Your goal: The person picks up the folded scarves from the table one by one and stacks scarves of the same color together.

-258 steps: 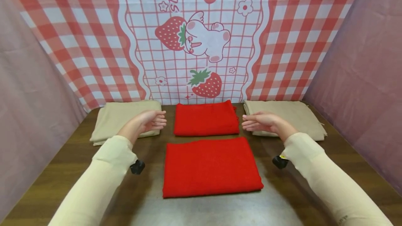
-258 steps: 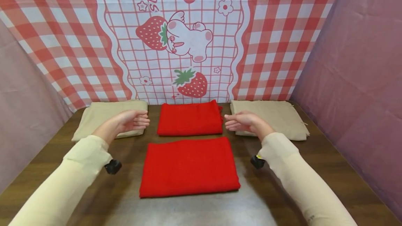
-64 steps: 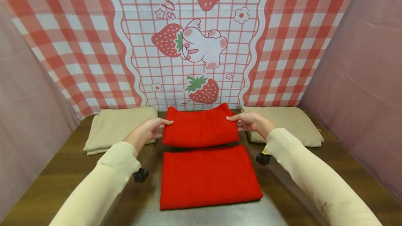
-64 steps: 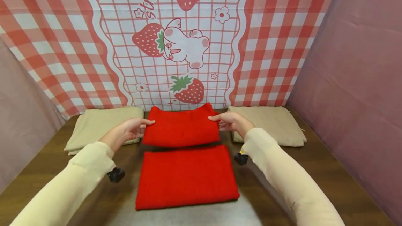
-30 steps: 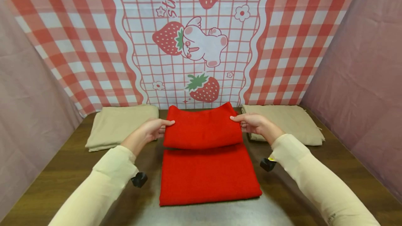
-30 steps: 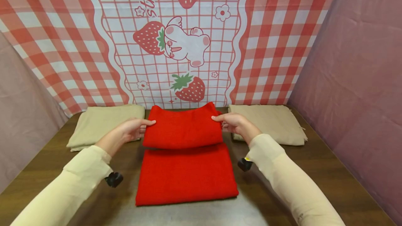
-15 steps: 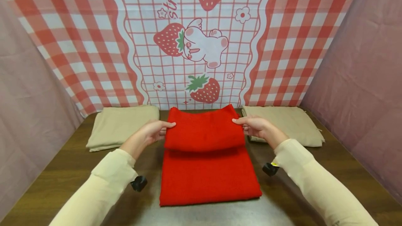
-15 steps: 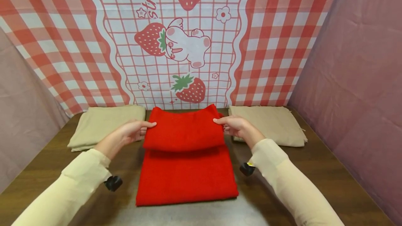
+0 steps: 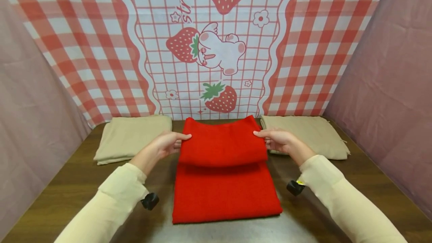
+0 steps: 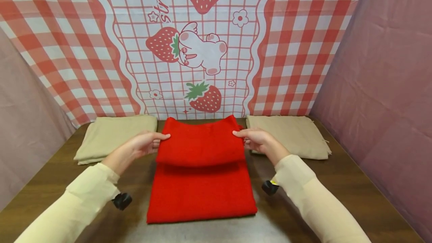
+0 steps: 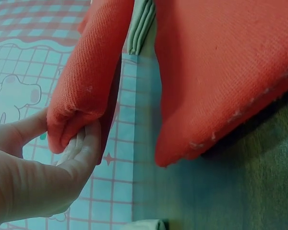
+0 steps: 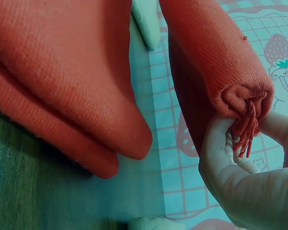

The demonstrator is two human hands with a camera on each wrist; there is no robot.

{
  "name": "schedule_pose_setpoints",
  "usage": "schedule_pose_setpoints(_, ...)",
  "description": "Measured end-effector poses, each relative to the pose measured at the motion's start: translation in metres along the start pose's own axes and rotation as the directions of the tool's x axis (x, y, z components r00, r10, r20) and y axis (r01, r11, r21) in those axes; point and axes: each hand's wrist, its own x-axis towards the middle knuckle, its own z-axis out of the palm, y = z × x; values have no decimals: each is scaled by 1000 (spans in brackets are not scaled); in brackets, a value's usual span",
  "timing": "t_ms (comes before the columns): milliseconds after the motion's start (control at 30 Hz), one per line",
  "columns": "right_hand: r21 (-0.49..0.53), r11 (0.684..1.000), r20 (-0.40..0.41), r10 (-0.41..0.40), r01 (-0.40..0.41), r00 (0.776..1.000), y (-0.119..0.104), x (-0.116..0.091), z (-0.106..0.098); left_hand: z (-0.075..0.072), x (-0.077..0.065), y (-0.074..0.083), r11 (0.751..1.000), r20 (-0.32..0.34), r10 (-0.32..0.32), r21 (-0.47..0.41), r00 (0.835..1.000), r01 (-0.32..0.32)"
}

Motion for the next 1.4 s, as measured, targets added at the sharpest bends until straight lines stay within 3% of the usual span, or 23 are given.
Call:
schedule_pose_setpoints(267, 8, 1000, 8, -12, 12, 1000, 0, -7, 1, 0, -5, -1, 1000, 35, 14, -7, 999, -14)
schedule_pose_setpoints(533, 42, 999, 28, -19, 18, 999, 3, -11, 2, 2, -8, -4, 1000, 29, 13, 4, 999, -13)
schedule_pose_setpoints(867, 13, 999, 49, -32, 31, 998, 5, -21, 5, 4, -17, -7, 1000, 39, 23, 17, 999, -24)
schedule_pose_setpoints(1167, 43, 997, 136, -68, 63, 988, 8, -29, 4, 3, -25, -9, 999, 55, 28, 17, 998, -29)
schedule_pose_setpoints(1400, 39, 999, 58, -30, 28, 998, 5, -38, 12, 4, -30, -11, 1000, 70, 28, 11, 997, -29)
